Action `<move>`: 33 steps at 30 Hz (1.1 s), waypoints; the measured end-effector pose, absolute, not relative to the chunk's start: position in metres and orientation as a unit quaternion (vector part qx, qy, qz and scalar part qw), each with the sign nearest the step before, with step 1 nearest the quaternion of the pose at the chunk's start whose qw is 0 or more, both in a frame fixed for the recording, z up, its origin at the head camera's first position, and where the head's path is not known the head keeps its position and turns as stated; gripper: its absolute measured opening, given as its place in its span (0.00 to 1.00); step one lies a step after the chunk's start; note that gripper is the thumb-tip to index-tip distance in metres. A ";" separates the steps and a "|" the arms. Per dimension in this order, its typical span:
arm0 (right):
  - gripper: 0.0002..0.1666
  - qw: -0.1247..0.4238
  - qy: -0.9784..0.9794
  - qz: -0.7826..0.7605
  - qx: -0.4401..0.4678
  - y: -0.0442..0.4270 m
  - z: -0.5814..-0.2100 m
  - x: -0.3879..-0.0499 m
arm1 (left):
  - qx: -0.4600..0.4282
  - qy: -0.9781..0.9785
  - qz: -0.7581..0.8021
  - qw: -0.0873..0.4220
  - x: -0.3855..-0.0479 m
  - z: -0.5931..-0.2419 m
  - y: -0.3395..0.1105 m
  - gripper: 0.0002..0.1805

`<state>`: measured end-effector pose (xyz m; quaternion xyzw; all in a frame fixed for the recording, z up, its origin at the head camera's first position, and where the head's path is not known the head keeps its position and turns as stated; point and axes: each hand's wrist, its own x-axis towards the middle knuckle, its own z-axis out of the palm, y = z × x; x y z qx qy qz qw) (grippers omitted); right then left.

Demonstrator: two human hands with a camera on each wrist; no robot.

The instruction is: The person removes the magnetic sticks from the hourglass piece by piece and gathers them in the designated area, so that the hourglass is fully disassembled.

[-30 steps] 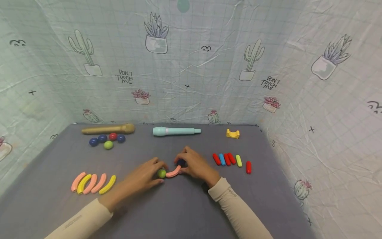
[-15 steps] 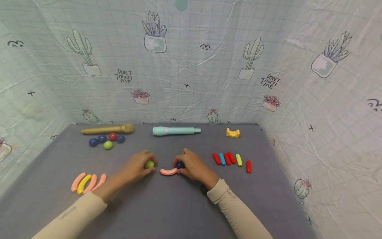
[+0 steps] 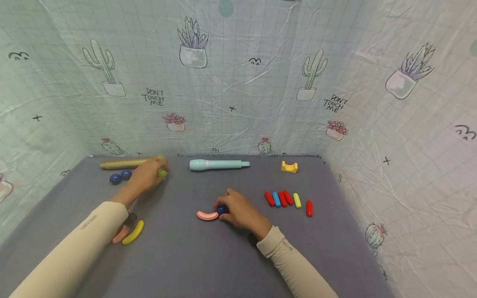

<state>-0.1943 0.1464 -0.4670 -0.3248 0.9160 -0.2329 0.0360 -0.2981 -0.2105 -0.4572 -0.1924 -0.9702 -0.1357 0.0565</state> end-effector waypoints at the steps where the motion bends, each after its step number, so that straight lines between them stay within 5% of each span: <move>1: 0.19 0.036 0.915 -0.235 -0.325 0.146 -0.467 -0.194 | -0.193 -0.971 -0.127 0.059 -0.301 -0.458 -0.212 0.13; 9: 0.21 0.052 0.914 -0.242 -0.320 0.144 -0.466 -0.193 | -0.182 -0.976 -0.101 0.070 -0.306 -0.461 -0.211 0.14; 15: 0.21 0.056 0.909 -0.259 -0.321 0.144 -0.466 -0.194 | -0.231 -0.961 -0.115 0.099 -0.279 -0.447 -0.184 0.15; 25: 0.19 0.053 0.904 -0.279 -0.319 0.141 -0.466 -0.195 | -0.330 -0.928 -0.159 -0.062 -0.193 -0.449 -0.116 0.17; 33: 0.19 0.058 0.902 -0.290 -0.316 0.137 -0.469 -0.193 | -0.357 -0.921 -0.156 0.009 -0.168 -0.472 -0.098 0.18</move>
